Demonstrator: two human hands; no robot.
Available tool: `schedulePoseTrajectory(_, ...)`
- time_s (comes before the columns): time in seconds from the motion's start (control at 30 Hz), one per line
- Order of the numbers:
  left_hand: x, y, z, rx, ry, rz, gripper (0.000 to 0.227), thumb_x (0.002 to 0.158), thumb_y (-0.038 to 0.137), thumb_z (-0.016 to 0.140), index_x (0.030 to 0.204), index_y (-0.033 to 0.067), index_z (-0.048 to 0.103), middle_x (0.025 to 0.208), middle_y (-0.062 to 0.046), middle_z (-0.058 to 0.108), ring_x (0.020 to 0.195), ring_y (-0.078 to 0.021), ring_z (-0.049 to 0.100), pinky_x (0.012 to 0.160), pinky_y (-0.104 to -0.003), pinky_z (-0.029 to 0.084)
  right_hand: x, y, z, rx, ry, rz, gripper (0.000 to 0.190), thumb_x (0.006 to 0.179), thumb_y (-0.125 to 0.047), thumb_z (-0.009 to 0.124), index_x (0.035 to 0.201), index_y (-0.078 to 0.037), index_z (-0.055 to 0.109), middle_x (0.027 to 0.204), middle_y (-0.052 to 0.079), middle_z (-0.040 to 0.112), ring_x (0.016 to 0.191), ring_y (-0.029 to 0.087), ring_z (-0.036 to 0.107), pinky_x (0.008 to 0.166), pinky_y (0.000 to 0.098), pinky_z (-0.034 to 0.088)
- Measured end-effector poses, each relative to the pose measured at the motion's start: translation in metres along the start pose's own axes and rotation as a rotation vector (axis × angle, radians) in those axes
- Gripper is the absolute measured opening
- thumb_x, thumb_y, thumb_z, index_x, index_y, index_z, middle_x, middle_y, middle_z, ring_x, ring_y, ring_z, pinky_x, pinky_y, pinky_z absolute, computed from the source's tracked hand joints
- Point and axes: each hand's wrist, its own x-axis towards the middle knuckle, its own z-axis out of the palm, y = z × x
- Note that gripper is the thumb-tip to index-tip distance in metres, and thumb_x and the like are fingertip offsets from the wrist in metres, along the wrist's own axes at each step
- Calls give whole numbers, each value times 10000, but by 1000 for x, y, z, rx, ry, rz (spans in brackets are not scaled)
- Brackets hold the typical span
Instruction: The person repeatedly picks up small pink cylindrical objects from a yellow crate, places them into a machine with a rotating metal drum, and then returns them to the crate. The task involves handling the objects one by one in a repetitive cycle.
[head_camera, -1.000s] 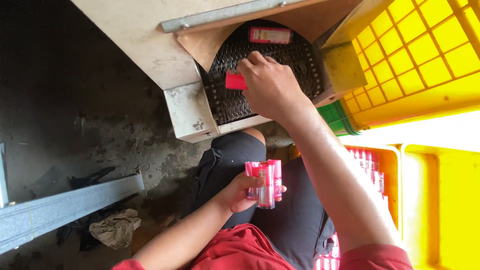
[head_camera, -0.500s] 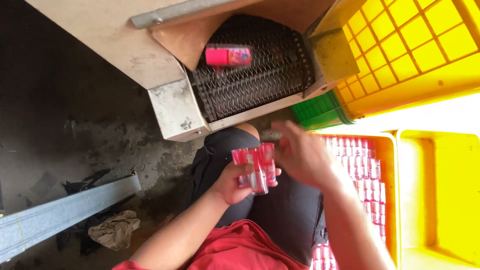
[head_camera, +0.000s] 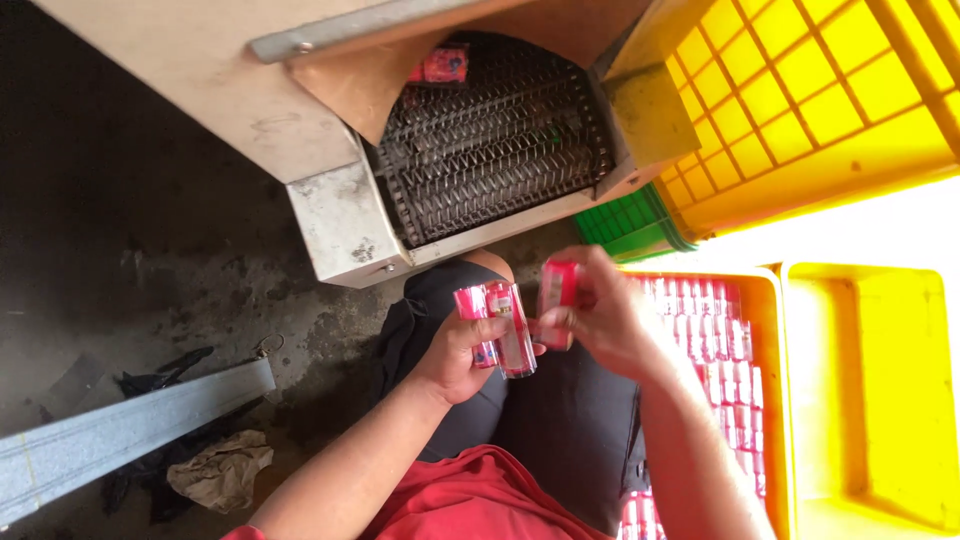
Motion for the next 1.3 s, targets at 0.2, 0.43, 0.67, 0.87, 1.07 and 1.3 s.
schedulePoseTrajectory(0.2, 4, -8, -21, 27, 58, -25, 403, 754, 167, 847, 1077, 163, 606, 941, -102, 695, 935, -305, 702, 858, -434, 605, 50, -66, -49, -286, 98, -41, 620, 734, -375, 889, 1300, -373, 634, 871, 126, 730, 888, 395, 717, 835, 509, 528)
schedulePoseTrajectory(0.43, 4, 9, -23, -18, -114, 22, 242, 851, 37, 725, 1083, 39, 657, 964, -80, 682, 855, -163, 633, 815, -284, 473, 121, -111, -60, -833, 222, -438, 691, 775, -300, 842, 1353, -105, 518, 832, 248, 724, 756, 516, 701, 630, 586, 518)
schedulePoseTrajectory(0.67, -7, 35, 15, 87, -209, 170, 480, 816, 46, 700, 1280, 62, 581, 1108, -79, 629, 919, -155, 575, 793, -286, 465, 144, -107, -52, -1041, 302, -611, 471, 712, -301, 867, 1091, -97, 678, 903, 127, 712, 797, 370, 697, 645, 471, 535)
schedulePoseTrajectory(0.87, 5, 33, 11, 127, -111, 225, 513, 775, 79, 800, 1250, 122, 610, 1060, -94, 684, 936, -204, 638, 791, -346, 540, 49, -108, -34, -647, 137, -417, 454, 778, -406, 842, 1076, -98, 691, 921, 168, 634, 865, 415, 659, 743, 540, 540)
schedulePoseTrajectory(1.07, 4, 36, 36, 166, -24, 266, 510, 729, -56, 786, 1203, 64, 638, 881, -157, 703, 696, -219, 632, 531, -303, 528, -1, -95, -10, -333, -222, -41, 786, 730, -431, 847, 1419, -312, 486, 1050, 98, 719, 1010, 379, 716, 813, 561, 553)
schedulePoseTrajectory(1.3, 5, 31, 33, 60, 63, 166, 492, 820, 125, 788, 1268, 136, 585, 1094, -97, 660, 1024, -256, 689, 898, -434, 582, 31, -120, -43, -440, -95, -250, 741, 795, -243, 762, 1455, -159, 436, 919, 205, 742, 889, 497, 726, 805, 633, 544)
